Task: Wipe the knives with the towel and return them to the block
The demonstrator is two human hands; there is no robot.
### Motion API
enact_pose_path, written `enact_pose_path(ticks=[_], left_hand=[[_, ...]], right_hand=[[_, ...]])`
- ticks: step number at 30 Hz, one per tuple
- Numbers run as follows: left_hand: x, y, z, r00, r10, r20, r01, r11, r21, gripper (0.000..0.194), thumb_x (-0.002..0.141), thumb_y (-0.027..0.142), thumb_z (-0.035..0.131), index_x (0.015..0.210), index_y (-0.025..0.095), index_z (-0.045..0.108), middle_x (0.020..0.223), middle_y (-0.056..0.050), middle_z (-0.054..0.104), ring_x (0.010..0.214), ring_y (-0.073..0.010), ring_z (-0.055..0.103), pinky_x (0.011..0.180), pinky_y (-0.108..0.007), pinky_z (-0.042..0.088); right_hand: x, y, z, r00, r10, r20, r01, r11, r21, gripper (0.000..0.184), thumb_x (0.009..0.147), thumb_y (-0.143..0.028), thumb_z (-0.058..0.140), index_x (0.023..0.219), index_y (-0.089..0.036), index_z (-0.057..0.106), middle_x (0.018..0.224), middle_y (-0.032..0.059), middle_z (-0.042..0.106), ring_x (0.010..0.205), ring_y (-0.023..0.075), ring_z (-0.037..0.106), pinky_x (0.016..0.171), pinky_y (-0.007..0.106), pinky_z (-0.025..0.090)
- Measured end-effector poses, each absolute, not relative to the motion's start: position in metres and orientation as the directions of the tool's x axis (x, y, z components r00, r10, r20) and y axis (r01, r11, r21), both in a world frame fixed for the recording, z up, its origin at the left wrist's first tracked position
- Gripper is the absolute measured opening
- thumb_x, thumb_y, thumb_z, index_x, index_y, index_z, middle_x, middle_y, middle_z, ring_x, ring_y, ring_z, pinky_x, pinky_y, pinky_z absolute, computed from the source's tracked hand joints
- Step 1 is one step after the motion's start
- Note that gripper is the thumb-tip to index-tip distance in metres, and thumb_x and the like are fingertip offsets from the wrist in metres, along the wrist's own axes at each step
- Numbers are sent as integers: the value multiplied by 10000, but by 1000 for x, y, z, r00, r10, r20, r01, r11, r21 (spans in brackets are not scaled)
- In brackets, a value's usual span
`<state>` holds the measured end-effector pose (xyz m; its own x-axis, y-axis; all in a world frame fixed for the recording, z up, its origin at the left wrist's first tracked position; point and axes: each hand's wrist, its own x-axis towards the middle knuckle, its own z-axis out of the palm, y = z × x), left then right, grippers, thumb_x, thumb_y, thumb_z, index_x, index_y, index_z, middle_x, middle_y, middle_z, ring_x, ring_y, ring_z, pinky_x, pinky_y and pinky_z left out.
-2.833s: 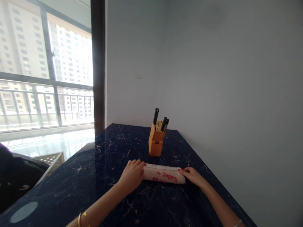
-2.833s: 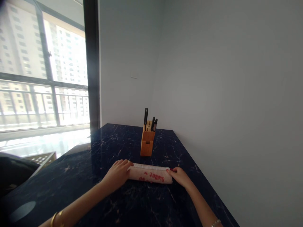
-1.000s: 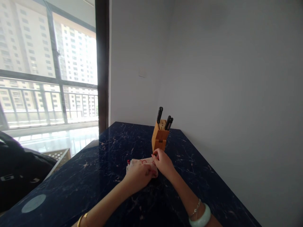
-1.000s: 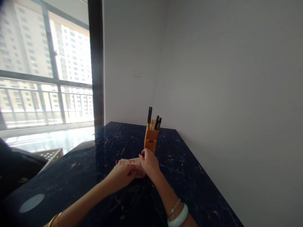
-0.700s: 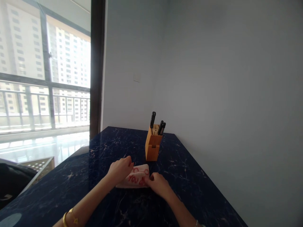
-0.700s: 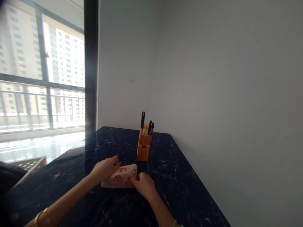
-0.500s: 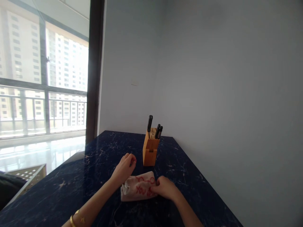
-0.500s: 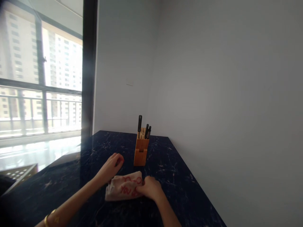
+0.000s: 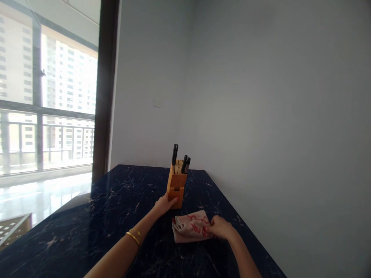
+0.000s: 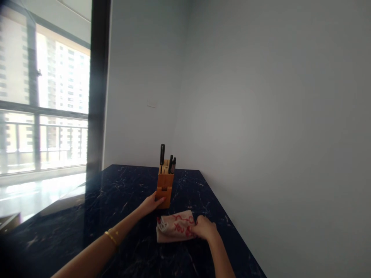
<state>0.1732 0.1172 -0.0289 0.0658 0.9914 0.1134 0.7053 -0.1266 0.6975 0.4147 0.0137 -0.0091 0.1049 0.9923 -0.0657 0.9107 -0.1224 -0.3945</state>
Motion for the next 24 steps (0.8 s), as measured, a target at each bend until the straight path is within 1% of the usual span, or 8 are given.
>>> enact_pose_path(ticks=[3,6,8,10,16,19,24], left_hand=[[178,122,-28,87,992,91,727,-125,675,335,850,364,499,1123,170,505,1120,-67,553,966,-198,557,819,-399,454],[181,127,-27,97,993,66,753,-117,647,304,852,323,508,1113,167,509,1114,-62,542,942,-189,557,788,-389,473],[186,128,-27,100,994,47,770,-107,629,303,851,320,510,1113,167,508,1112,-62,543,939,-188,558,784,-386,476],[195,130,-27,100,995,28,783,-96,614,297,850,320,510,1108,172,512,1110,-59,544,939,-187,559,782,-379,476],[220,133,-31,111,994,-5,804,-86,588,299,850,326,511,1101,164,514,1093,-59,552,927,-184,563,776,-379,478],[223,132,-34,142,990,2,799,-116,590,296,850,326,510,1099,165,516,1091,-58,553,925,-184,564,775,-377,478],[227,125,-33,200,980,23,784,-174,595,299,852,327,507,1103,164,513,1095,-60,552,926,-183,564,779,-382,477]], right_hand=[[415,16,-11,112,993,-48,938,-121,-323,190,670,-374,565,609,-200,611,711,55,680,785,242,628,744,369,412],[417,19,-12,160,987,-20,953,-160,-257,182,697,-344,530,705,-188,624,830,97,681,893,284,604,840,468,332],[419,21,-13,191,982,-8,956,-188,-226,198,710,-327,512,768,-176,627,881,120,675,927,299,591,864,504,288],[420,22,-14,205,979,-8,956,-202,-214,210,721,-316,497,796,-170,628,901,127,672,933,300,589,864,503,284],[419,26,-20,207,978,-6,953,-203,-226,226,757,-289,439,820,-176,624,958,119,659,955,273,581,829,448,327],[416,29,-24,222,975,4,947,-214,-238,256,787,-314,405,851,-184,616,986,109,652,963,261,575,829,436,331],[411,31,-27,257,966,21,938,-244,-247,272,797,-353,405,866,-186,608,985,98,653,967,269,572,832,445,321]])
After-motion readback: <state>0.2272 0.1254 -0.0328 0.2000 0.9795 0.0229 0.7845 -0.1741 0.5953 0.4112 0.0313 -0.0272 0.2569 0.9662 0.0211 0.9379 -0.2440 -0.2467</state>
